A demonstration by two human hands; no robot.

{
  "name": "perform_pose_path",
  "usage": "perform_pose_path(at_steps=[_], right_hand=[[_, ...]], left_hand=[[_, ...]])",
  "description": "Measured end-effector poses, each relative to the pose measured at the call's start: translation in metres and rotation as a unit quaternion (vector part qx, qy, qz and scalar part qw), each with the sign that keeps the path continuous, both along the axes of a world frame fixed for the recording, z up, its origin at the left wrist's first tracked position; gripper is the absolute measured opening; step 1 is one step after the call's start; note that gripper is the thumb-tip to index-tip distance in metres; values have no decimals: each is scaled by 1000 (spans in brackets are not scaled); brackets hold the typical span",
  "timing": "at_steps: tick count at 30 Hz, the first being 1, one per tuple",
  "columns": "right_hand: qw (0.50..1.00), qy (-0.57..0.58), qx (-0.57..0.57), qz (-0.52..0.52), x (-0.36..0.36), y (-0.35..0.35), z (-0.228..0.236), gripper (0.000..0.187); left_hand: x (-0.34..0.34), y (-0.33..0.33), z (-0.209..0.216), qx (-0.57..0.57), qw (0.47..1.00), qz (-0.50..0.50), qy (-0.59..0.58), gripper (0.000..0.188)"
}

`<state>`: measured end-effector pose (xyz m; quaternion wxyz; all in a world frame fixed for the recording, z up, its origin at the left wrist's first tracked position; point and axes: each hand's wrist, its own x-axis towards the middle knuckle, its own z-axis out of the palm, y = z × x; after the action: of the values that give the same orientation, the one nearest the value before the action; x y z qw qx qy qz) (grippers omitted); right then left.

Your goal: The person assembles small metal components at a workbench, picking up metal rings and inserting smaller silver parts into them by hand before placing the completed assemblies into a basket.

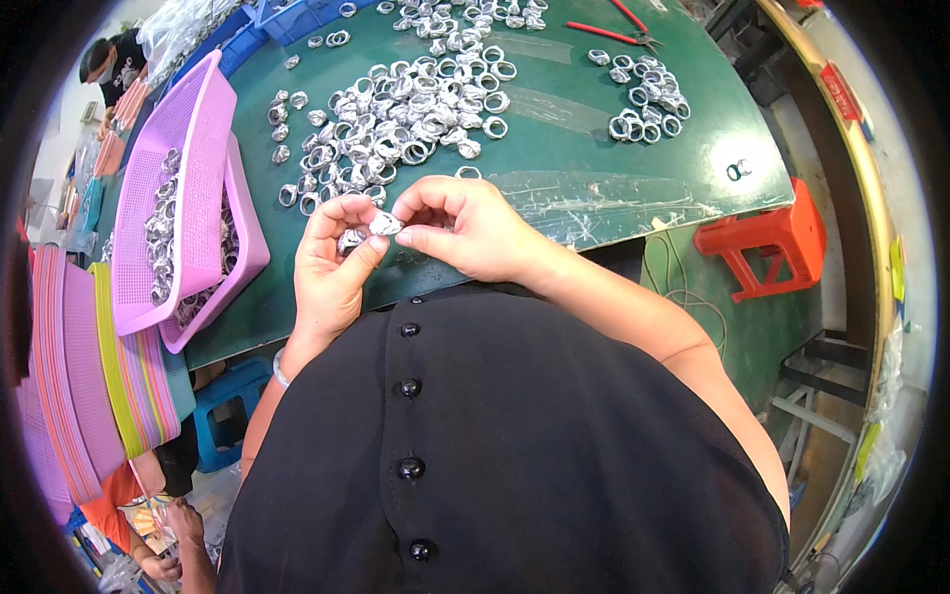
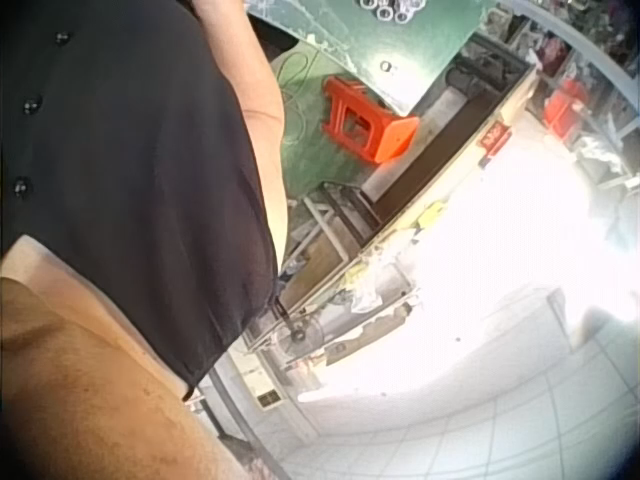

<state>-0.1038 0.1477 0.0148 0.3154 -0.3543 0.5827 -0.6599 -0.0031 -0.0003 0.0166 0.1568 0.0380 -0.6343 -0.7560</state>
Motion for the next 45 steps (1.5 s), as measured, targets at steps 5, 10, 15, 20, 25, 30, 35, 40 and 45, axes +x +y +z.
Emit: perform_pose_path(at_steps=[5, 10, 15, 20, 25, 30, 35, 40, 45], right_hand=[[978, 203, 8, -42, 0, -1, 1, 13], [942, 325, -28, -84, 0, -4, 1, 13], [929, 357, -47, -86, 1, -5, -1, 18], [960, 261, -35, -98, 6, -5, 0, 24], [948, 290, -46, -119, 7, -5, 3, 31], [935, 327, -48, -127, 8, -7, 6, 31], [924, 353, -64, -131, 9, -9, 8, 30], [922, 358, -70, -128, 9, -9, 8, 31], [919, 377, -63, -102, 6, -6, 13, 35]], left_hand=[[3, -1, 0, -1, 999, -15, -34, 32], [3, -1, -2, -22, 999, -20, -33, 33], [3, -1, 0, 4, 997, -41, -61, 28], [3, -2, -7, 105, 991, -61, -64, 26], [3, -4, -8, 158, 982, -72, -70, 24], [3, -6, -8, 224, 966, -81, -100, 24], [3, -7, -7, 264, 954, -94, -106, 25], [3, -7, -7, 260, 955, -107, -96, 25], [4, -8, -9, 243, 959, -122, -79, 26]])
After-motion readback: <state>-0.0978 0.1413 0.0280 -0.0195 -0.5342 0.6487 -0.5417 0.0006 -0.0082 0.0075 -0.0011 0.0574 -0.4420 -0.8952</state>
